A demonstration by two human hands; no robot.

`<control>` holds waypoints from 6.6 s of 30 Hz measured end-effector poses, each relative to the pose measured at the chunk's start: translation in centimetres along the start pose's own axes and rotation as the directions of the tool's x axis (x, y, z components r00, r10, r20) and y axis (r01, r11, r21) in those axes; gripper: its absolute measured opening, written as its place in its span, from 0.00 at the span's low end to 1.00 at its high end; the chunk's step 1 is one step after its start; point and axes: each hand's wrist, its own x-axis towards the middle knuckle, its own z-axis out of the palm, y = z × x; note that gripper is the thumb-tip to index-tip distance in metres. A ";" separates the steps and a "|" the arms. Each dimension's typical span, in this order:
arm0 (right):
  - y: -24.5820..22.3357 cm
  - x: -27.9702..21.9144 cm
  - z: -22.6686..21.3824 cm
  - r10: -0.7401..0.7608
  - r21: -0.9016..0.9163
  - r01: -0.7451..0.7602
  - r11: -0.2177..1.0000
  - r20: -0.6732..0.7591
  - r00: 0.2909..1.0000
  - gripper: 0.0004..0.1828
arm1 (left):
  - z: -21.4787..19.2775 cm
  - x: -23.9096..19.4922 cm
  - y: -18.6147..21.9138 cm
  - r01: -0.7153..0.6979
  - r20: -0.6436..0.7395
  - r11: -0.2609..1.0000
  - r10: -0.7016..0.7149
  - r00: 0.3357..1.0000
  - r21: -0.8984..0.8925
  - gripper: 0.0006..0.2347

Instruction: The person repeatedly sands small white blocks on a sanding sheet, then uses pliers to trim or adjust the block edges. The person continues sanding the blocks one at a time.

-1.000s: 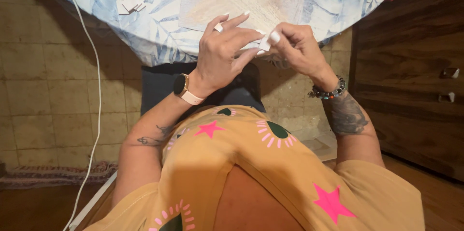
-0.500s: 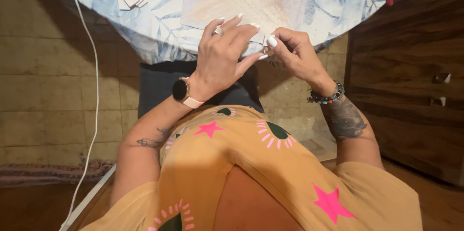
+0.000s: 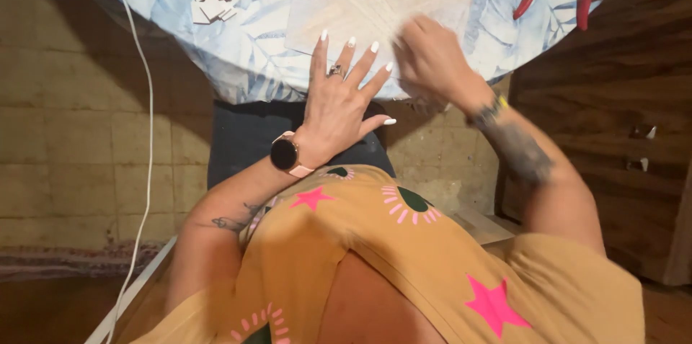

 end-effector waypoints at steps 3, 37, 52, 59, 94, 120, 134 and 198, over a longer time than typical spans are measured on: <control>-0.5 7.1 1.2 -0.106 -0.009 0.106 0.994 -0.039 0.994 0.12 | 0.0 -0.2 0.2 0.026 0.006 1.000 -0.026 1.000 -0.007 0.27; -0.4 -3.0 -1.7 -0.004 -0.139 0.010 0.990 0.045 0.999 0.08 | 0.0 0.0 0.2 0.012 0.073 1.000 -0.012 0.997 0.008 0.29; 0.5 5.7 0.2 -0.190 -0.189 0.194 0.963 0.038 0.981 0.08 | 0.4 -0.3 0.0 0.049 0.071 0.999 -0.050 0.996 0.020 0.28; -0.1 -5.0 -3.1 0.068 -0.304 -0.030 0.952 0.115 0.991 0.06 | -0.1 -0.1 0.3 0.033 -0.083 0.989 -0.046 0.995 -0.143 0.26; -3.5 -5.2 -1.7 0.259 0.893 -0.029 0.449 -0.098 0.961 0.18 | -1.5 2.4 2.3 0.024 -0.162 0.547 -0.290 0.943 -0.837 0.11; 0.6 1.2 0.5 -0.103 -0.126 0.090 0.988 -0.106 0.989 0.11 | -0.4 0.8 -0.2 -0.058 -0.020 0.981 0.055 0.998 -0.185 0.24; 0.8 -2.3 -3.5 -0.054 -0.261 0.147 0.954 0.334 0.941 0.10 | -0.4 0.8 -0.1 -0.039 -0.016 0.989 0.037 0.999 -0.141 0.24; -9.8 -2.8 4.0 0.443 0.989 -0.096 0.110 0.038 0.896 0.24 | -0.7 -3.0 0.0 0.207 0.146 0.068 -0.505 0.851 -0.976 0.12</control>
